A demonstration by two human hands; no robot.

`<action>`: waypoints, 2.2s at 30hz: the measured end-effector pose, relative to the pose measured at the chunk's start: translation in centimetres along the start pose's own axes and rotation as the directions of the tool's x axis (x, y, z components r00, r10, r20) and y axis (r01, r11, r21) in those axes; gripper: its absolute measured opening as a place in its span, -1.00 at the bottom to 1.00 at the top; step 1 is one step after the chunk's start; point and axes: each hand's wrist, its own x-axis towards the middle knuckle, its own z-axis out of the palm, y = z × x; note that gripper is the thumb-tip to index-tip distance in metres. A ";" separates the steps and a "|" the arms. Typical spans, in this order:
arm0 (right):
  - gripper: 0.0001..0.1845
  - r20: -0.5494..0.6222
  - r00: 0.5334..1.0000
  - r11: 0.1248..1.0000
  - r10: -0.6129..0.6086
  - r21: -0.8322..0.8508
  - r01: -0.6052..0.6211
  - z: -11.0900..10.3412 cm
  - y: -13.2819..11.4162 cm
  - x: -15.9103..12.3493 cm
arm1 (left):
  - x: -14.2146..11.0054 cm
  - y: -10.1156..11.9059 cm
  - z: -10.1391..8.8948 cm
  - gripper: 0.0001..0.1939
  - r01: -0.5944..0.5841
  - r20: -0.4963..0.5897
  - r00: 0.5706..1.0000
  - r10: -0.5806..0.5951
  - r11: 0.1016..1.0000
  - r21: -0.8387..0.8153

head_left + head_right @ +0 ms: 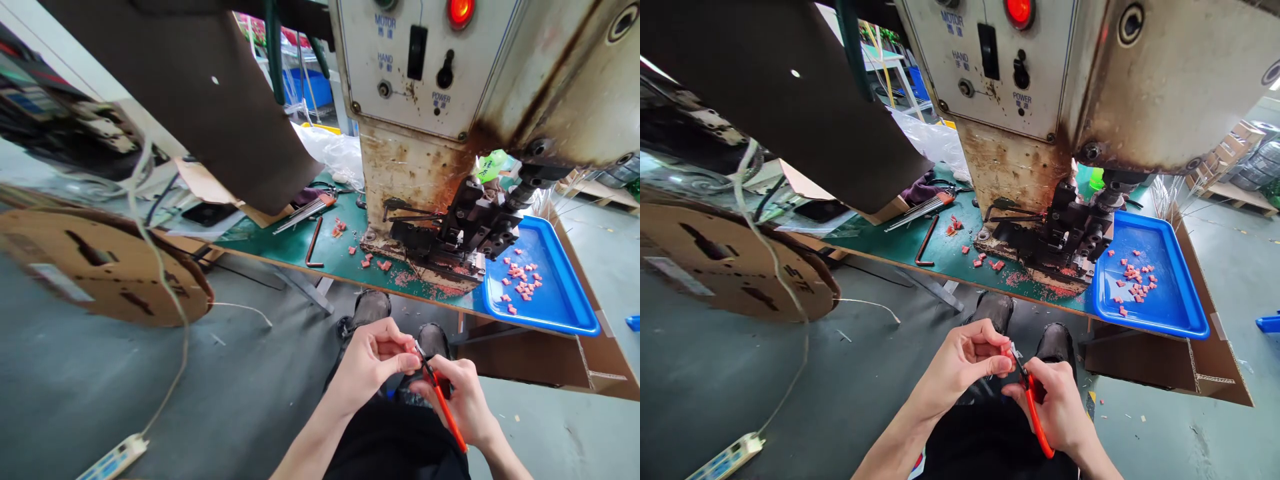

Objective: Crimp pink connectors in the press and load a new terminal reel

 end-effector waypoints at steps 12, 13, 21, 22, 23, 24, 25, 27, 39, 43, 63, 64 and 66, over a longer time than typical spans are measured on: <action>-0.39 -0.005 0.987 0.966 0.162 0.205 -0.158 -1.5 2.7 -1.2 | 3.6 2.4 -3.9 -0.67 -0.293 -0.325 0.856 0.401 0.896 0.332; -0.39 -0.007 0.988 0.968 0.151 0.205 -0.146 -1.1 3.0 -1.3 | 4.6 2.7 -4.5 -0.70 -0.311 -0.352 0.809 0.470 0.852 0.421; -0.34 -0.050 0.989 0.970 0.141 0.207 -0.128 1.3 4.4 -1.5 | 9.6 3.7 -6.9 -0.93 -0.310 -0.405 0.656 0.636 0.717 0.624; -0.34 -0.070 0.983 0.962 0.168 0.227 -0.148 1.3 4.3 -1.4 | 9.7 3.8 -7.1 -0.93 -0.320 -0.410 0.648 0.642 0.718 0.618; -0.36 -0.088 0.977 0.954 0.197 0.246 -0.170 1.2 4.1 -1.3 | 9.6 4.0 -7.3 -0.92 -0.331 -0.415 0.642 0.644 0.722 0.607; -0.38 -0.108 0.969 0.946 0.224 0.261 -0.190 1.1 3.8 -1.2 | 9.5 4.1 -7.5 -0.88 -0.344 -0.421 0.639 0.644 0.729 0.592; -0.40 -0.131 0.960 0.940 0.246 0.275 -0.203 0.9 3.3 -1.0 | 9.2 4.3 -7.6 -0.84 -0.358 -0.426 0.639 0.641 0.738 0.572; -0.46 -0.182 0.948 0.933 0.261 0.298 -0.200 0.6 2.2 -0.4 | 8.2 4.6 -7.4 -0.75 -0.384 -0.428 0.644 0.633 0.752 0.535; -0.79 -0.240 0.969 0.907 -0.054 0.395 0.148 -0.7 -3.1 3.9 | -1.7 3.2 0.6 -0.88 -0.310 -0.138 0.922 0.362 0.903 0.297; -0.88 -0.282 0.957 0.927 -0.059 0.340 0.157 -1.2 -3.4 3.2 | -1.9 2.8 1.3 -0.86 -0.270 -0.075 0.953 0.292 0.938 0.218; -0.88 -0.558 0.829 0.931 -0.020 0.292 0.218 0.5 -2.7 1.2 | -1.4 2.3 2.5 -0.88 -0.172 0.019 0.985 0.171 0.972 0.161; -0.86 -0.545 0.838 0.928 0.023 0.323 0.184 0.5 -2.6 1.3 | -1.2 2.1 2.5 -0.87 -0.166 0.021 0.986 0.165 0.975 0.148; -0.82 -0.532 0.844 0.924 0.070 0.352 0.146 0.6 -2.2 1.6 | -0.7 1.7 2.5 -0.84 -0.158 -0.001 0.987 0.159 0.982 0.107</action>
